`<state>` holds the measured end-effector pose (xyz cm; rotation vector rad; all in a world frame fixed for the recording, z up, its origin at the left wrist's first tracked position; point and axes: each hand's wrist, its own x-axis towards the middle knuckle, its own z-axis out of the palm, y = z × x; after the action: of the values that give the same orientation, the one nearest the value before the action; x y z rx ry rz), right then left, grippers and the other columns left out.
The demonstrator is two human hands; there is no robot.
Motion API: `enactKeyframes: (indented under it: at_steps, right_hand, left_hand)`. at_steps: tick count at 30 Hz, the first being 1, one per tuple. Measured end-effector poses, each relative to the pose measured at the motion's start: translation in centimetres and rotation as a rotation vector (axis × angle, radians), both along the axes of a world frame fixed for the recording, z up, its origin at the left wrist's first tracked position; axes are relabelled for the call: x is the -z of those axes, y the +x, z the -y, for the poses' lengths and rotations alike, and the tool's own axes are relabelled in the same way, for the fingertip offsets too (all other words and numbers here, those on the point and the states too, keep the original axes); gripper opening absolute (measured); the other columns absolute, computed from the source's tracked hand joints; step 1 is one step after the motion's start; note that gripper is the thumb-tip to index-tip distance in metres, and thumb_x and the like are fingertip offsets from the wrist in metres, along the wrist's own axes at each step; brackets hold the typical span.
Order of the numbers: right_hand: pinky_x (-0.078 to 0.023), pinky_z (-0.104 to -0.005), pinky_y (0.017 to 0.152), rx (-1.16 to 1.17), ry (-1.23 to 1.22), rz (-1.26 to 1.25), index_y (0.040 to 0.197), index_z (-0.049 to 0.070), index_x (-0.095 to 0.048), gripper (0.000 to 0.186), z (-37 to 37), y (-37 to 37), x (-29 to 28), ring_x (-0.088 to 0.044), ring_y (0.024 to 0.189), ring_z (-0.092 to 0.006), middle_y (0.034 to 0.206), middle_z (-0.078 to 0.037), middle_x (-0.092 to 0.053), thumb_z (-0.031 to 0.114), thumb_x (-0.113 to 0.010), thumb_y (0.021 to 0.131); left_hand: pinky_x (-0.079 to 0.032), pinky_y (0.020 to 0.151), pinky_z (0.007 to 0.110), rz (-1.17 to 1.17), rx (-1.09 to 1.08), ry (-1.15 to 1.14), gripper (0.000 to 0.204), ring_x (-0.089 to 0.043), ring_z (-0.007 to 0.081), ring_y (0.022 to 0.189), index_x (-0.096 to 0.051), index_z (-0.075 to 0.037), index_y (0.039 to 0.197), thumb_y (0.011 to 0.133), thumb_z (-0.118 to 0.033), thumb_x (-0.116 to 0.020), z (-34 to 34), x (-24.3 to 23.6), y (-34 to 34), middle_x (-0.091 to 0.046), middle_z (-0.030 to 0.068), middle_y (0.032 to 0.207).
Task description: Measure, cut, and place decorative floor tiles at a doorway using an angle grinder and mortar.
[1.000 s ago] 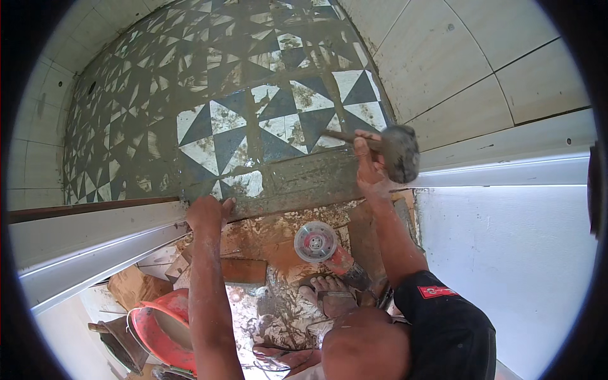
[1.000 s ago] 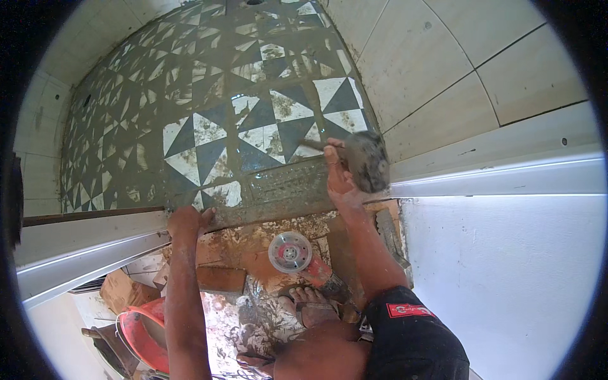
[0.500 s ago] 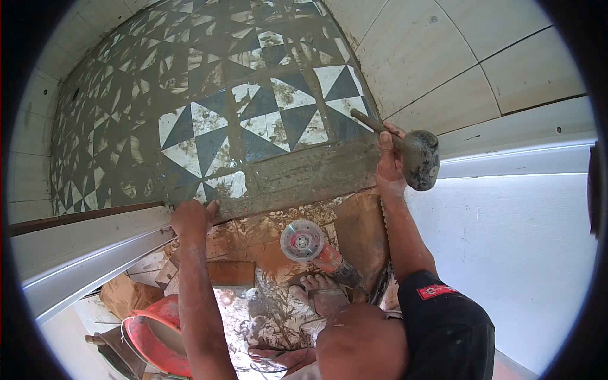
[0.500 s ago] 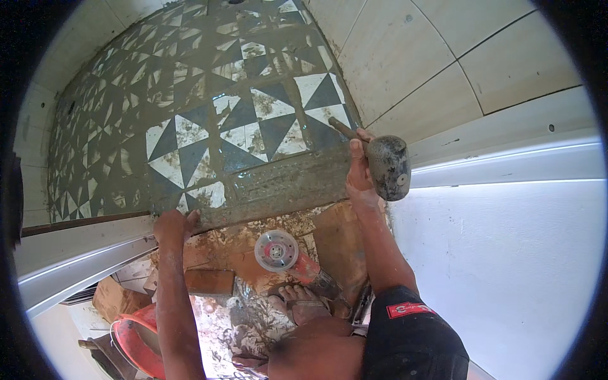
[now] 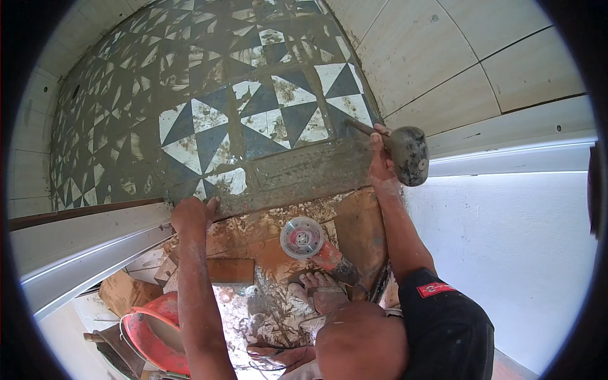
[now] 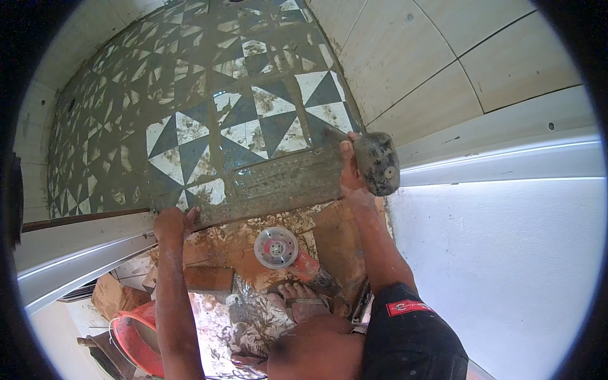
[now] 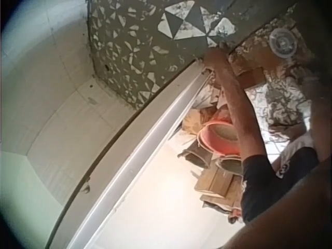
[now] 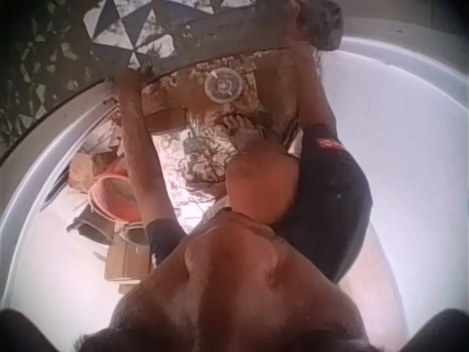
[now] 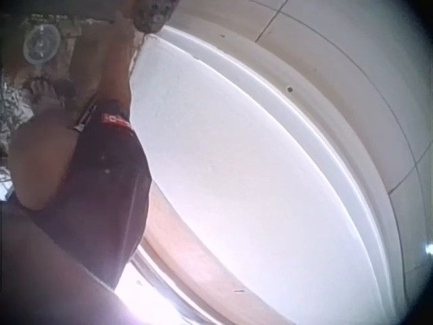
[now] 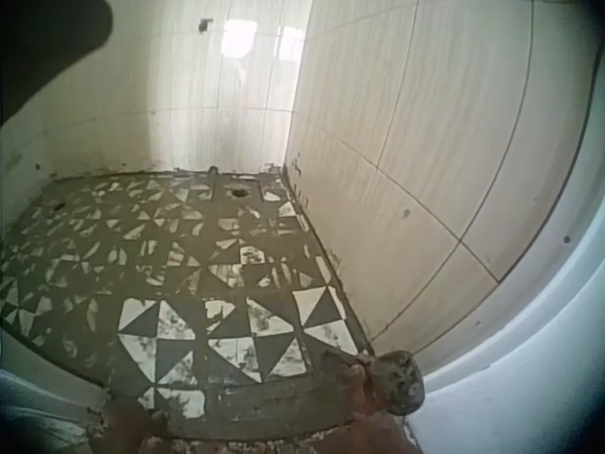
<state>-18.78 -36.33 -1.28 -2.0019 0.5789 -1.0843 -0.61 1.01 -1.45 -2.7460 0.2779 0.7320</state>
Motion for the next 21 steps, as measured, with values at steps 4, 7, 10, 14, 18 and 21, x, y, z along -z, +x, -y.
enactKeyframes:
  at_steps: [4, 7, 10, 14, 18, 21]
  right_hand:
    - [-0.050, -0.0325, 0.091, 0.020, -0.113, -0.042, 0.111, 0.005, -0.070, 0.015, 0.7, -0.3, 1.1, -0.063, 0.095, -0.0146, 0.109, -0.006, -0.072, 0.017, -0.067, 0.103]
    - [-0.050, -0.0327, 0.090, 0.040, -0.083, -0.042, 0.111, 0.005, -0.071, 0.014, 0.4, 0.0, 0.2, -0.064, 0.094, -0.0152, 0.109, -0.006, -0.073, 0.016, -0.067, 0.103]
    - [-0.051, -0.0327, 0.090, 0.013, -0.143, -0.022, 0.111, 0.005, -0.070, 0.014, 0.2, 0.0, 0.6, -0.064, 0.095, -0.0159, 0.108, -0.006, -0.073, 0.015, -0.066, 0.103]
    - [-0.052, -0.0331, 0.089, 0.030, -0.201, -0.014, 0.111, 0.004, -0.071, 0.013, 0.4, 0.7, 0.2, -0.065, 0.097, -0.0163, 0.108, -0.007, -0.073, 0.013, -0.067, 0.103]
    - [-0.052, -0.0327, 0.089, -0.095, 0.089, 0.197, 0.110, 0.004, -0.071, 0.011, 0.2, 0.9, 0.9, -0.066, 0.097, -0.0159, 0.108, -0.007, -0.074, 0.010, -0.068, 0.101]
    - [-0.052, -0.0317, 0.088, 0.063, -0.092, 0.022, 0.108, 0.004, -0.072, 0.010, 0.7, 1.9, 0.1, -0.067, 0.096, -0.0149, 0.106, -0.007, -0.075, 0.008, -0.071, 0.099]
  left_hand:
    - [-0.062, 0.075, 0.043, 0.020, 0.002, -0.011, 0.071, -0.077, 0.0346, 0.094, -0.080, -0.003, 0.092, 0.090, -0.072, -0.062, 0.1, 0.1, -0.1, -0.077, 0.0204, 0.098]
    - [-0.062, 0.076, 0.043, 0.022, -0.008, -0.010, 0.071, -0.077, 0.0344, 0.094, -0.080, -0.004, 0.092, 0.089, -0.072, -0.062, 0.4, -0.2, -0.2, -0.077, 0.0205, 0.098]
    - [-0.062, 0.076, 0.043, 0.022, -0.011, -0.009, 0.070, -0.077, 0.0345, 0.094, -0.080, -0.004, 0.093, 0.089, -0.072, -0.062, 0.1, -0.1, -0.2, -0.077, 0.0205, 0.098]
    - [-0.062, 0.076, 0.043, 0.026, -0.008, -0.012, 0.070, -0.077, 0.0347, 0.094, -0.080, -0.004, 0.093, 0.090, -0.071, -0.061, 0.2, -0.4, -0.2, -0.077, 0.0206, 0.098]
    - [-0.062, 0.076, 0.043, 0.033, 0.004, -0.015, 0.071, -0.077, 0.0346, 0.094, -0.080, -0.004, 0.094, 0.090, -0.072, -0.061, 0.3, -0.3, -0.1, -0.077, 0.0205, 0.098]
    - [-0.061, 0.080, 0.046, -0.019, -0.021, -0.033, 0.080, -0.075, 0.0388, 0.098, -0.078, 0.003, 0.097, 0.091, -0.074, -0.058, 0.3, -0.4, 0.0, -0.076, 0.0255, 0.102]
